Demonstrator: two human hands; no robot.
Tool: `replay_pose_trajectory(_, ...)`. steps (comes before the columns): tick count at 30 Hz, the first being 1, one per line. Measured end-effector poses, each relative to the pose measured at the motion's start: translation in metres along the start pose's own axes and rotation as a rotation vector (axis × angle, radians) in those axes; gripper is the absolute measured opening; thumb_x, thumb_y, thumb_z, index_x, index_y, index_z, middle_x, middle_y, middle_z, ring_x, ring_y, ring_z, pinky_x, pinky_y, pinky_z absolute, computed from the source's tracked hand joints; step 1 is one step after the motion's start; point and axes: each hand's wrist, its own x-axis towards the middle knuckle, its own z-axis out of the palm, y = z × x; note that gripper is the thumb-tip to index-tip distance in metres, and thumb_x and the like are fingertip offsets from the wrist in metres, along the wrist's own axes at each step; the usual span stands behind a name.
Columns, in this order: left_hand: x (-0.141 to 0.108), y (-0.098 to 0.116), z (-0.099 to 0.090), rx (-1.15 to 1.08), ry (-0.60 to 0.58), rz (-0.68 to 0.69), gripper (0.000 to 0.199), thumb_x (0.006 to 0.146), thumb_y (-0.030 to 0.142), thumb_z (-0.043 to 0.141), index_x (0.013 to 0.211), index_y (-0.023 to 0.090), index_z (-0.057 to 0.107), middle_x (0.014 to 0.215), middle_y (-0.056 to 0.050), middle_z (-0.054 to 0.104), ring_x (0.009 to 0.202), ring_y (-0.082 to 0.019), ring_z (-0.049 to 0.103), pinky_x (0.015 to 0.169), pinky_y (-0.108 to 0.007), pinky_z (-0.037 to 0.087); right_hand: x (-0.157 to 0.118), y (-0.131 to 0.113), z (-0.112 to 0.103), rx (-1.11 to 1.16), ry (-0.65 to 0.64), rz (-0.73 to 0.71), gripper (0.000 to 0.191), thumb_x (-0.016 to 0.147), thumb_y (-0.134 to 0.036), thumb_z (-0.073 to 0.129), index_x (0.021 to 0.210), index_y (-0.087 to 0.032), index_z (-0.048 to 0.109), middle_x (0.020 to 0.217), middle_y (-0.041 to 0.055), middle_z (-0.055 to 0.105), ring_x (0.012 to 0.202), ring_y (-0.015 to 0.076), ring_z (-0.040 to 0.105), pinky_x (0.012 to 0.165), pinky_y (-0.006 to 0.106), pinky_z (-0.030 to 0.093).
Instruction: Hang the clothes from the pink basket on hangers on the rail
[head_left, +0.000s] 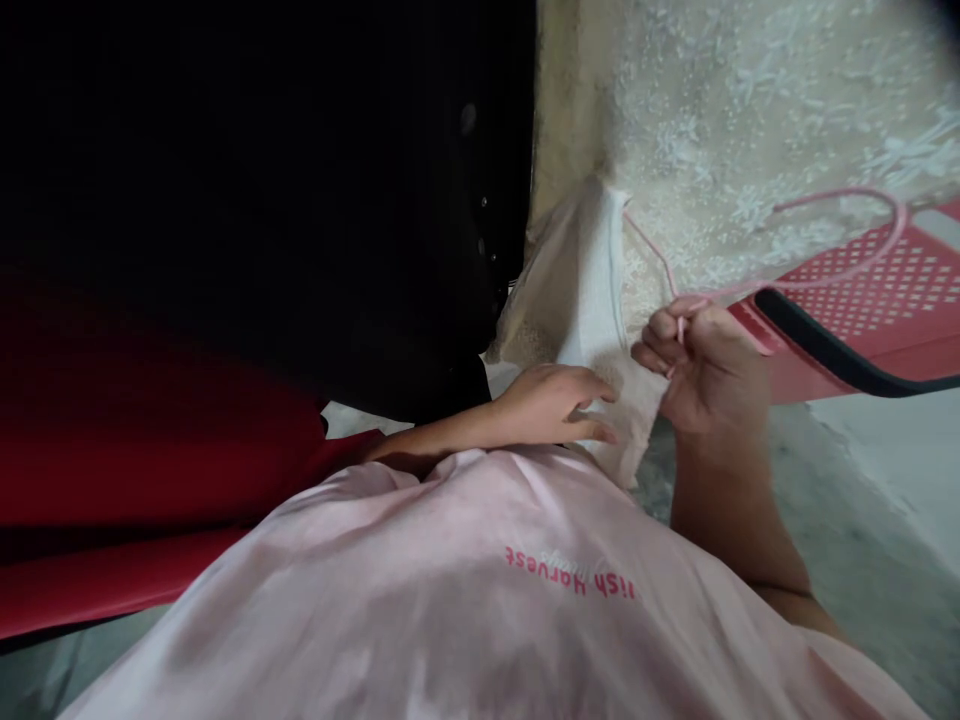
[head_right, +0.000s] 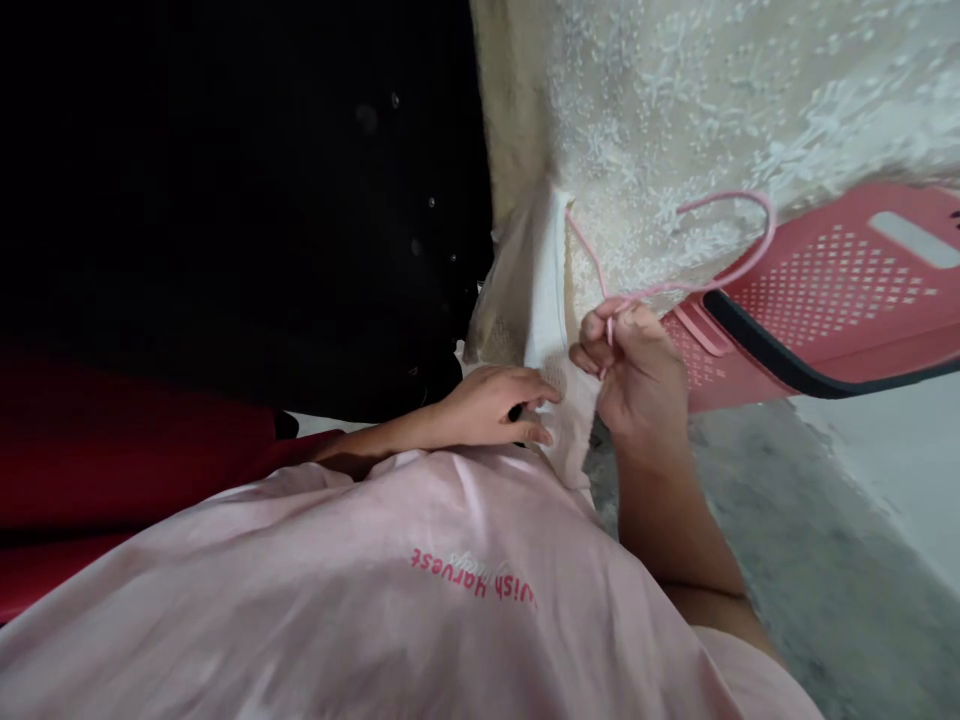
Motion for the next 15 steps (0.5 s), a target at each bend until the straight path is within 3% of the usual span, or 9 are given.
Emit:
replay_pose_trajectory(4, -0.003, 0.011, 0.010, 0.008, 0.109, -0.043, 0.052, 0.077, 0.062, 0.070, 0.104, 0.019, 0.059, 0.096, -0.008, 0.067, 0.088, -0.025, 0.065, 0.075, -0.036, 0.049, 0.026, 0.007, 0.034, 0.023, 0.080, -0.112, 0.026, 0.079, -0.040, 0.061, 0.087, -0.024, 0.041, 0.079, -0.0002, 0.036, 0.060, 0.0099, 0.021, 0.057, 0.026, 0.030)
replay_pose_trajectory(7, -0.007, 0.009, 0.005, 0.019, 0.262, -0.178, 0.037, 0.085, 0.053, 0.064, 0.096, 0.020, 0.055, 0.087, -0.007, 0.065, 0.081, -0.024, 0.063, 0.070, -0.036, 0.049, 0.032, 0.013, 0.059, 0.033, 0.072, -0.120, 0.013, 0.085, -0.033, 0.051, 0.091, -0.025, 0.042, 0.083, 0.0007, 0.042, 0.063, 0.0102, 0.031, 0.065, 0.025, 0.039)
replay_pose_trajectory(9, -0.013, 0.006, -0.008, -0.079, 0.326, -0.190, 0.025, 0.092, 0.045, 0.055, 0.092, 0.020, 0.054, 0.085, -0.005, 0.064, 0.077, -0.021, 0.062, 0.068, -0.035, 0.049, 0.033, 0.016, 0.064, 0.031, -0.022, -0.094, 0.018, 0.085, -0.030, 0.053, 0.102, -0.027, 0.048, 0.089, 0.0008, 0.051, 0.069, 0.0097, 0.043, 0.068, 0.025, 0.042)
replay_pose_trajectory(12, -0.031, 0.005, -0.039, -0.325, 0.336, -0.141, 0.025, 0.095, 0.041, 0.046, 0.100, 0.019, 0.057, 0.089, -0.006, 0.067, 0.076, -0.019, 0.064, 0.064, -0.033, 0.051, 0.038, 0.022, 0.046, -0.163, -0.068, -0.146, 0.028, 0.082, -0.034, 0.061, 0.108, -0.026, 0.055, 0.098, 0.0020, 0.059, 0.081, 0.0123, 0.055, 0.070, 0.026, 0.045)
replay_pose_trajectory(15, -0.057, 0.012, -0.069, -0.428, 0.356, -0.160, 0.035, 0.095, 0.041, 0.042, 0.116, 0.018, 0.057, 0.091, -0.008, 0.069, 0.076, -0.020, 0.067, 0.061, -0.033, 0.052, 0.047, 0.028, 0.011, -0.429, 0.145, -0.343, 0.025, 0.081, -0.036, 0.064, 0.099, -0.019, 0.061, 0.099, 0.0044, 0.062, 0.083, 0.0124, 0.055, 0.076, 0.027, 0.046)
